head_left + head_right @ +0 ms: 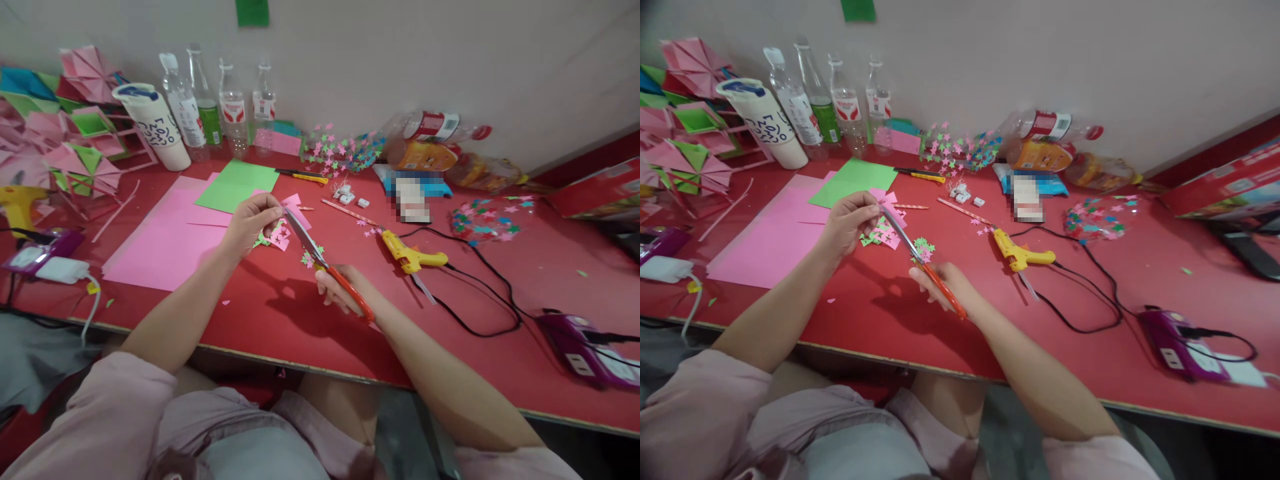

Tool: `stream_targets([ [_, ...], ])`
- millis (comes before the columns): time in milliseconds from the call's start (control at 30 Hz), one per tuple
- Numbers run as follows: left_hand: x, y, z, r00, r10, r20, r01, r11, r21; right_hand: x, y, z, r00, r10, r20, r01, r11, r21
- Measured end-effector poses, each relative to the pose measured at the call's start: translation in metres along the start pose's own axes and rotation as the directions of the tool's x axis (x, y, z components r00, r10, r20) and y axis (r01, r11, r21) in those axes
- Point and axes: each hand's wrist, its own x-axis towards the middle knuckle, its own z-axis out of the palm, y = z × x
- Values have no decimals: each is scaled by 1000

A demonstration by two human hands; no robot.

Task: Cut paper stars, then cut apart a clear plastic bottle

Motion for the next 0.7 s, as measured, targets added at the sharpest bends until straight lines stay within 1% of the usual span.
stream_targets([
  [233, 0, 1, 0, 1000, -14, -27, 15, 999, 35, 0, -3, 2, 999, 40, -16, -40, 999, 17],
  [433, 0, 0, 0, 1000, 2, -19, -2, 1000, 16, -3, -8, 2, 998, 52, -25, -52, 998, 20],
  [700, 0, 1, 1, 1000, -7, -25, 7, 1000, 7, -5, -9, 1, 997, 79, -26, -79, 997, -17],
])
